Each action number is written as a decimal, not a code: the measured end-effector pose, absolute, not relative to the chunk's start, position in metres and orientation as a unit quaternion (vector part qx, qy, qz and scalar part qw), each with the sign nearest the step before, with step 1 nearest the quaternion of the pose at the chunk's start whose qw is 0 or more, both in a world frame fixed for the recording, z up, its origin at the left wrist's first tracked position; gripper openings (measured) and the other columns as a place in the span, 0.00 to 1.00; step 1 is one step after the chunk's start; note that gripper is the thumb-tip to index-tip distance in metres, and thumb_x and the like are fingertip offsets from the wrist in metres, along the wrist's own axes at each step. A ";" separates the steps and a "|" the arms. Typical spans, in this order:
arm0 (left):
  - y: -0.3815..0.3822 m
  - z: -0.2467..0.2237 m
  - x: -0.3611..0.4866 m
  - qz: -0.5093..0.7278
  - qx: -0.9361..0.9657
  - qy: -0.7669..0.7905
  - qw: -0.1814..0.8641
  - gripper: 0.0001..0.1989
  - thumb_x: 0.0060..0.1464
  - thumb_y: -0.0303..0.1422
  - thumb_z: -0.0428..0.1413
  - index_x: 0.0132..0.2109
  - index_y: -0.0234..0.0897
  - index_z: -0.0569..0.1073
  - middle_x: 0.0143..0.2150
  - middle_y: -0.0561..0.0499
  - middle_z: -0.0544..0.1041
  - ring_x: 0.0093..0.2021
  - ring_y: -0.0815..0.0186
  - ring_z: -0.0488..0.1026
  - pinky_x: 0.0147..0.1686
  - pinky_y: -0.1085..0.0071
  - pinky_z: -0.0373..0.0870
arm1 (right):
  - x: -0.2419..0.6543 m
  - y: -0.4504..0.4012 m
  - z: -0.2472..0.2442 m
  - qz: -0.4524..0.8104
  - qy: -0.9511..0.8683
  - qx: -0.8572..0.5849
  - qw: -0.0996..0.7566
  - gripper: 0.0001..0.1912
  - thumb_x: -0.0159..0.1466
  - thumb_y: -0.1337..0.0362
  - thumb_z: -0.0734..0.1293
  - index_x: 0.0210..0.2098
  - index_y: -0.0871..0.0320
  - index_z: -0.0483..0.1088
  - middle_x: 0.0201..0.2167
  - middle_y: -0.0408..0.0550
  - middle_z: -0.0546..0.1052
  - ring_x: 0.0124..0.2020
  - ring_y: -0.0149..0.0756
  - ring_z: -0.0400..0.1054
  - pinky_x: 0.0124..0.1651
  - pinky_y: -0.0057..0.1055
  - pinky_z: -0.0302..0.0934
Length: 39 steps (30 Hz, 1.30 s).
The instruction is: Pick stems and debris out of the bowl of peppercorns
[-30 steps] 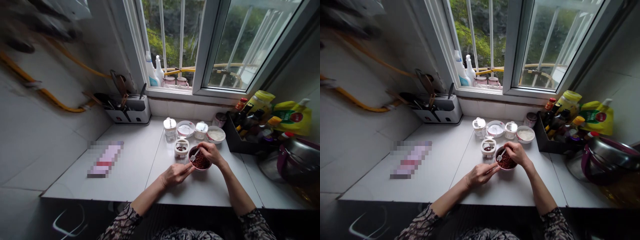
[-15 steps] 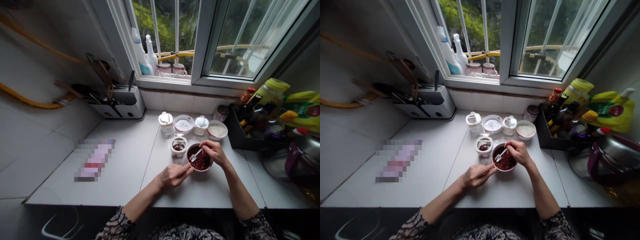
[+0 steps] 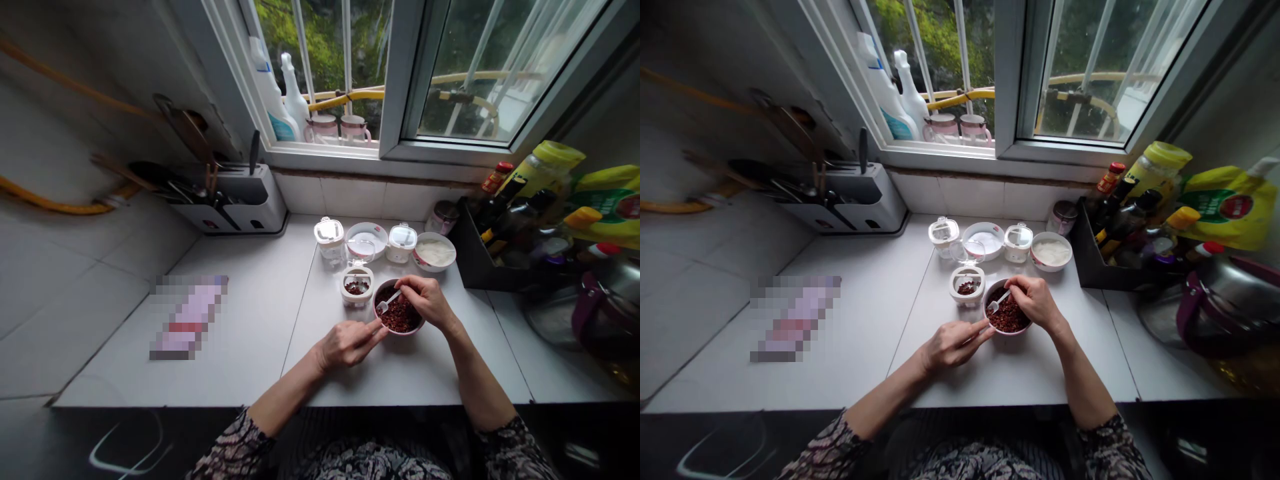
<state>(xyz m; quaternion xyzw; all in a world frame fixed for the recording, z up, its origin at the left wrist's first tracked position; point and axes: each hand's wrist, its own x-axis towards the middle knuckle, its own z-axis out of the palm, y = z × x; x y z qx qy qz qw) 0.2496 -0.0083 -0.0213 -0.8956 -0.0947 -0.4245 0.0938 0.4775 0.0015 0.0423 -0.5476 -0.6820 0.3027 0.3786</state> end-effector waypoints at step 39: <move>-0.008 -0.030 0.250 -0.433 -0.892 -0.103 0.080 0.19 0.61 0.22 0.53 0.59 0.26 0.67 0.46 0.38 0.78 0.29 0.69 0.75 0.27 0.72 0.76 | 0.470 -0.004 0.049 0.111 -0.707 -0.503 0.485 0.10 0.66 0.66 0.60 0.38 0.56 0.75 0.30 0.49 0.81 0.31 0.38 0.75 0.38 0.34 0.69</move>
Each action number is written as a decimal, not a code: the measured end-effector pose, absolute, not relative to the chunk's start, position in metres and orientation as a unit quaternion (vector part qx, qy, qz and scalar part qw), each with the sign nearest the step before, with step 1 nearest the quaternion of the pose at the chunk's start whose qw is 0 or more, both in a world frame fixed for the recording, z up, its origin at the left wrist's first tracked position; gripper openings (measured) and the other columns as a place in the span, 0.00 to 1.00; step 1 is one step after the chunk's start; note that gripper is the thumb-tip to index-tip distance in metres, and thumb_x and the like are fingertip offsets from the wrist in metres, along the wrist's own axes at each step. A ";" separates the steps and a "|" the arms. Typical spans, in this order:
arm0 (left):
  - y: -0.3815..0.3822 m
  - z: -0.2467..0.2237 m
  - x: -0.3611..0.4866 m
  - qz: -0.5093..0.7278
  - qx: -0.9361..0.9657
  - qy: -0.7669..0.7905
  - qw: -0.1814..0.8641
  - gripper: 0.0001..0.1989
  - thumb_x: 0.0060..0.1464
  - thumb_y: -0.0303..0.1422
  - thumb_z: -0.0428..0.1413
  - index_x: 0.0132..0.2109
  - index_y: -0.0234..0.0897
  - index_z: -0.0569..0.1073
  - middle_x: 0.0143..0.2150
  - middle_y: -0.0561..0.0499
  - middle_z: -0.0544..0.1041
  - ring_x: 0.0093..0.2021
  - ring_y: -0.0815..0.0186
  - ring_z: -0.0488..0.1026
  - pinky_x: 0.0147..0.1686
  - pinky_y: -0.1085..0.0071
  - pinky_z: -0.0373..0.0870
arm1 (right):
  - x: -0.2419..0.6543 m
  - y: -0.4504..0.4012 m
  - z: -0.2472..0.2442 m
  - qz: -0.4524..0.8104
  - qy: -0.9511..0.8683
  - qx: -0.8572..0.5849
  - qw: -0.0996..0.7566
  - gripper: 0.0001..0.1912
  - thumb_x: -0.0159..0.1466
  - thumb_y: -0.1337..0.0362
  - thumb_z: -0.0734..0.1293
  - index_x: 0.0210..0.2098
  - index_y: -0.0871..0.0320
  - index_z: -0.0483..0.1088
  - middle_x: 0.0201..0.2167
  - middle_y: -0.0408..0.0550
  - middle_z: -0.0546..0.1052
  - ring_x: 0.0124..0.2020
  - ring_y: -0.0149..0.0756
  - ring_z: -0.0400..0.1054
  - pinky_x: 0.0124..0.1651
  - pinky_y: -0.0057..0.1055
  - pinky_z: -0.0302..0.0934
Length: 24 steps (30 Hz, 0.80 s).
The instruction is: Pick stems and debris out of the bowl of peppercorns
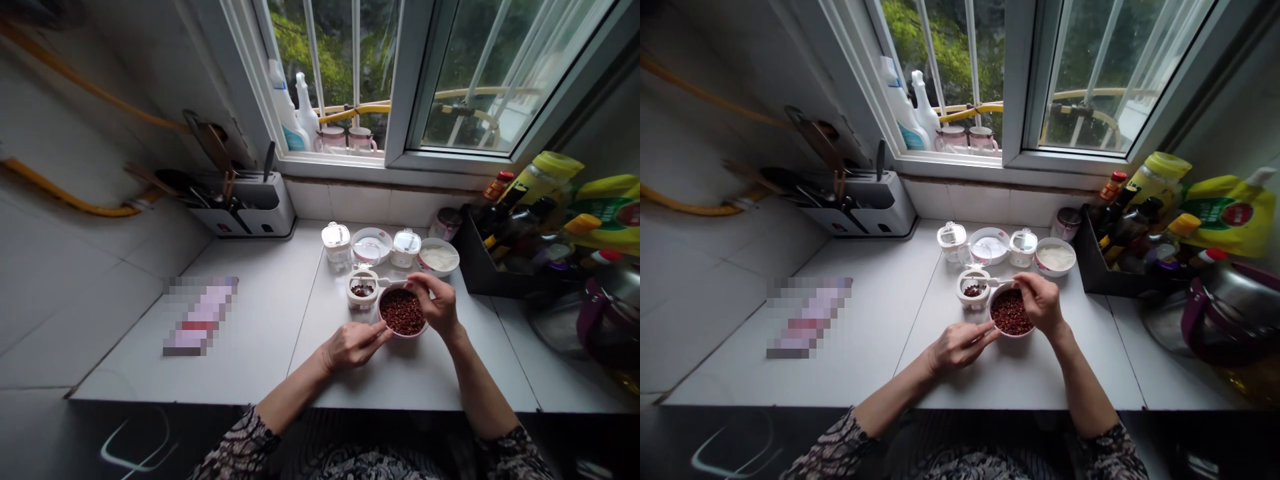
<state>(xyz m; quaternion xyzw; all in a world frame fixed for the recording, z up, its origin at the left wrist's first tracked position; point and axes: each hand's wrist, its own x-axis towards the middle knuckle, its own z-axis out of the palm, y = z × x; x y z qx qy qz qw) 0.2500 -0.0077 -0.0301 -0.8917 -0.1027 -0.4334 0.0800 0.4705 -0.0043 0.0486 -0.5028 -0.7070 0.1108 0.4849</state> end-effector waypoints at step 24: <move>-0.008 -0.023 0.250 -0.436 -0.891 -0.099 0.082 0.15 0.62 0.20 0.49 0.54 0.26 0.71 0.46 0.39 0.78 0.28 0.69 0.73 0.24 0.72 0.72 | 0.484 -0.002 0.043 0.311 -0.604 -0.577 0.453 0.09 0.60 0.61 0.64 0.31 0.58 0.75 0.21 0.45 0.78 0.24 0.35 0.72 0.30 0.29 0.65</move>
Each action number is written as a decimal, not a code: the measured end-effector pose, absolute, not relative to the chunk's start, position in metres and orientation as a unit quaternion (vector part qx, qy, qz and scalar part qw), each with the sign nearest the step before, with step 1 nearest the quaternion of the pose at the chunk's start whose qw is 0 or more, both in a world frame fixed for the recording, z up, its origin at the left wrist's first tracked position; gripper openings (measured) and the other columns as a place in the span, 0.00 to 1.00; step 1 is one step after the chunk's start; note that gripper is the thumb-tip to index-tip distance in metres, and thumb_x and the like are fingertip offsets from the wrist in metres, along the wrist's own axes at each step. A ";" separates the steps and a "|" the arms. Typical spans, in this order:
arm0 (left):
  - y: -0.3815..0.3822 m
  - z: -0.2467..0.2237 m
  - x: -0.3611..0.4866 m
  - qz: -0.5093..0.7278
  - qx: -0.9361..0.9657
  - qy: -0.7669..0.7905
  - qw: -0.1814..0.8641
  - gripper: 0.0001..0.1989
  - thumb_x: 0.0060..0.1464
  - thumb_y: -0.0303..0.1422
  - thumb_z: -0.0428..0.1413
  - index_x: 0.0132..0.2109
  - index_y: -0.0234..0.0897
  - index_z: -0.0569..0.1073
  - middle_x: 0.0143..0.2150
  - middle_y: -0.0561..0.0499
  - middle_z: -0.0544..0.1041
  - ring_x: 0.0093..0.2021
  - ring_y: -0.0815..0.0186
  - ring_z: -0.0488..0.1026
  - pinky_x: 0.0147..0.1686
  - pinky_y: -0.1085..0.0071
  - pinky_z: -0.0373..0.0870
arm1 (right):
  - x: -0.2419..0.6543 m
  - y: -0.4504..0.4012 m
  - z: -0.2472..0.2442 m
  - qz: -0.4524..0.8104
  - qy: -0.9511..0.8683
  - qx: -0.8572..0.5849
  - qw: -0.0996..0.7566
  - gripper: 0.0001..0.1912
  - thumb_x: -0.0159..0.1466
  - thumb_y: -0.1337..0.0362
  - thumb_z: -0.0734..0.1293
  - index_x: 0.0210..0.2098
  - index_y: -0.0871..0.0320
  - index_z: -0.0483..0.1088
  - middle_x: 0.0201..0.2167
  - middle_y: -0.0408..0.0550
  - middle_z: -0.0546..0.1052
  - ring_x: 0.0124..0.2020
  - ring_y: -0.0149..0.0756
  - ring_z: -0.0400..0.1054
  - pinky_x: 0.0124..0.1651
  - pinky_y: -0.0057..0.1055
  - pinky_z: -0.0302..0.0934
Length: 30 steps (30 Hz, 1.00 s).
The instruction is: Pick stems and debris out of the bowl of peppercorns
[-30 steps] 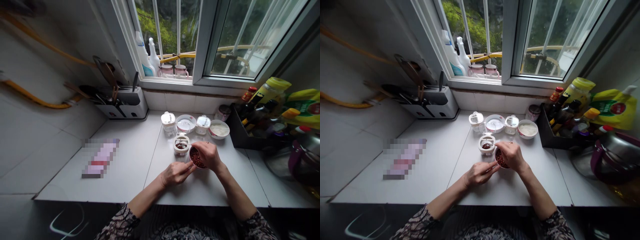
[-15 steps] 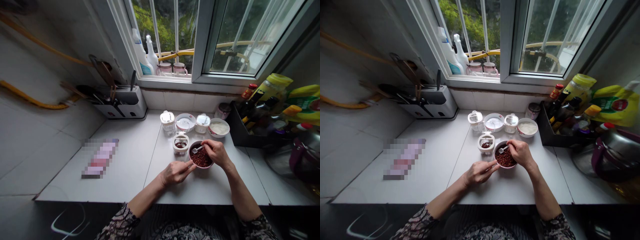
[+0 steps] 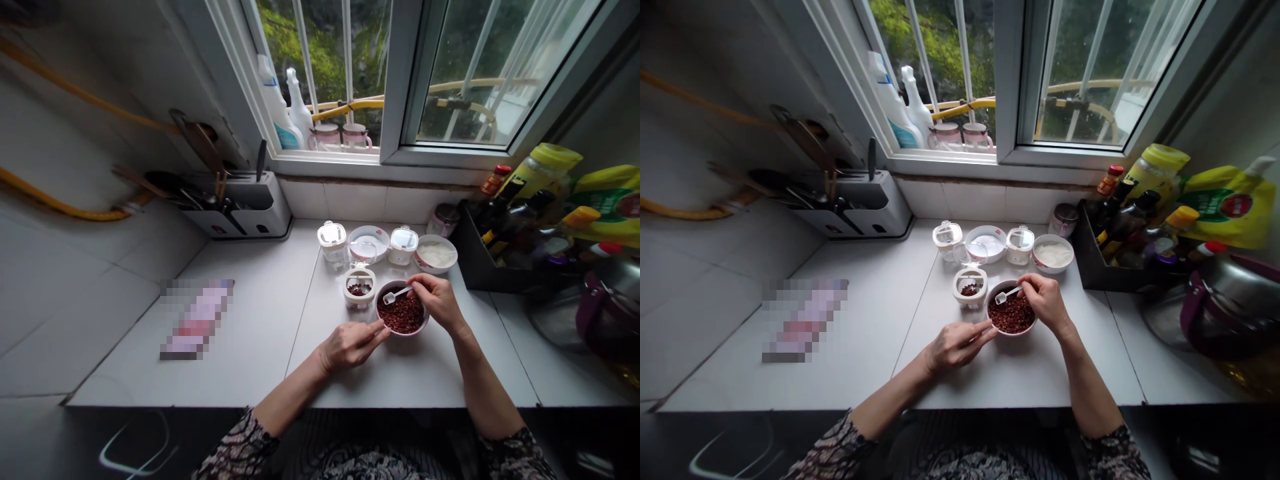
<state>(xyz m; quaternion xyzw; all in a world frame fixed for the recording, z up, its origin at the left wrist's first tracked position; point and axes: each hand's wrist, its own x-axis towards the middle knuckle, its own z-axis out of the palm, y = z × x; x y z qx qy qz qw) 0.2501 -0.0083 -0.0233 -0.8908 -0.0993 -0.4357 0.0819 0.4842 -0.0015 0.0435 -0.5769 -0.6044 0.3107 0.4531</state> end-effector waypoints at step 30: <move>-0.008 -0.025 0.250 -0.438 -0.890 -0.096 0.089 0.17 0.62 0.20 0.49 0.57 0.26 0.69 0.46 0.39 0.78 0.27 0.70 0.73 0.22 0.73 0.70 | 0.464 -0.007 0.051 0.092 -0.736 -0.458 0.490 0.10 0.65 0.69 0.61 0.39 0.57 0.74 0.32 0.49 0.81 0.32 0.37 0.76 0.38 0.31 0.69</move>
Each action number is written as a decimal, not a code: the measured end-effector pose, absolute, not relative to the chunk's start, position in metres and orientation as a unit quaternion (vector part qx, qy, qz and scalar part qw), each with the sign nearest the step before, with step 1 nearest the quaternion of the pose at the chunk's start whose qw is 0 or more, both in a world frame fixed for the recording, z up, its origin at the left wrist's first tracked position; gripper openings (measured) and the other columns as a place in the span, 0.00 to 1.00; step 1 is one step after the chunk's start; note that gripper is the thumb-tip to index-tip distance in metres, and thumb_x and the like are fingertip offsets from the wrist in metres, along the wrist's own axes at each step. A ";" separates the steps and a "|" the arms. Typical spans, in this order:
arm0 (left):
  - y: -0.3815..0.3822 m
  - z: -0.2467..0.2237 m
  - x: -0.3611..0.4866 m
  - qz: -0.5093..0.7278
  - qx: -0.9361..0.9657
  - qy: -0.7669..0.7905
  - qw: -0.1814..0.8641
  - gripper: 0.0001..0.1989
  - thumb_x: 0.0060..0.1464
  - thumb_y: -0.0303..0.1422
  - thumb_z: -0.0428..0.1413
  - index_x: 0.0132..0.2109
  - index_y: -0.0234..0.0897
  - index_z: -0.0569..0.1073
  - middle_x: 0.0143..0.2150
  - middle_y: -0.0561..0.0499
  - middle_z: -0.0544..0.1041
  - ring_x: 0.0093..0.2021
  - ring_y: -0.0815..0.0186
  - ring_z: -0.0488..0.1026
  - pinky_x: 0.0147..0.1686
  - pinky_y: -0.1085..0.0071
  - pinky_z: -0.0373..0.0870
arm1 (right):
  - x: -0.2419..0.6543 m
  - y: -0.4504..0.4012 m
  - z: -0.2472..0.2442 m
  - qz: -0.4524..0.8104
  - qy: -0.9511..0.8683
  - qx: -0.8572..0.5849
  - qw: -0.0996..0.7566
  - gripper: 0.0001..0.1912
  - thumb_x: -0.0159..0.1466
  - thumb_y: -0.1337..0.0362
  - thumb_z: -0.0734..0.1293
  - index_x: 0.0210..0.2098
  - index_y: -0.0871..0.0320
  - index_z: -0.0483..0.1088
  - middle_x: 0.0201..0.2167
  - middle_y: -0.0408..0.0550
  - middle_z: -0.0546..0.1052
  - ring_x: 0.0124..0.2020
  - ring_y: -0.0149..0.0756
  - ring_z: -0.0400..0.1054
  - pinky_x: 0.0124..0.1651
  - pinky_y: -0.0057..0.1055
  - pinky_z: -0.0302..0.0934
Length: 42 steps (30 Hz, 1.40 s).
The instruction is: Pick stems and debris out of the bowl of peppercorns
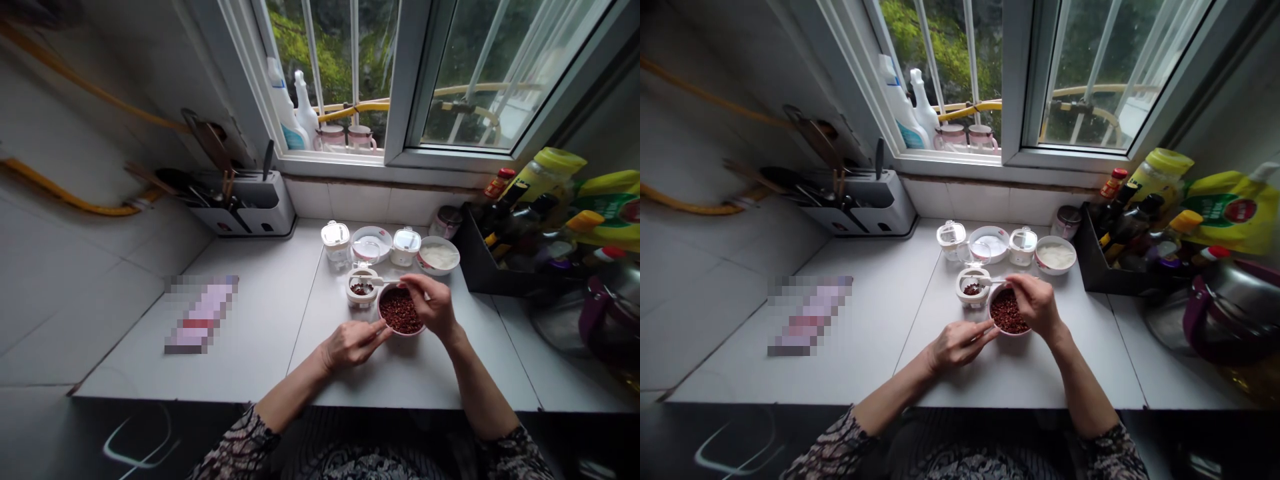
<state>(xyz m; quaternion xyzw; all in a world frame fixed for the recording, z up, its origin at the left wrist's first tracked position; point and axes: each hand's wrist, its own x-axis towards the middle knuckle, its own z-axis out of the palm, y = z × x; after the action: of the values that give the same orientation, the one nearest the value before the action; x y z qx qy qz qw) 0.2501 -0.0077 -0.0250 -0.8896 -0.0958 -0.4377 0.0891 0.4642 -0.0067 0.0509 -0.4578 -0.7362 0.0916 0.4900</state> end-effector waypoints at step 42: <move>-0.008 -0.024 0.249 -0.425 -0.895 -0.101 0.094 0.16 0.61 0.21 0.50 0.56 0.26 0.69 0.44 0.39 0.79 0.27 0.70 0.74 0.23 0.72 0.73 | 0.485 -0.006 0.049 0.283 -0.673 -0.571 0.375 0.11 0.62 0.66 0.61 0.32 0.59 0.75 0.22 0.44 0.78 0.24 0.33 0.71 0.29 0.27 0.64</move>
<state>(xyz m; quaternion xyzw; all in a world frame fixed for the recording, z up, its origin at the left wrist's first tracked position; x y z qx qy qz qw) 0.2486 -0.0085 -0.0238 -0.8947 -0.1009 -0.4249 0.0936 0.4849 -0.0058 0.0492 -0.5712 -0.6733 0.2831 0.3745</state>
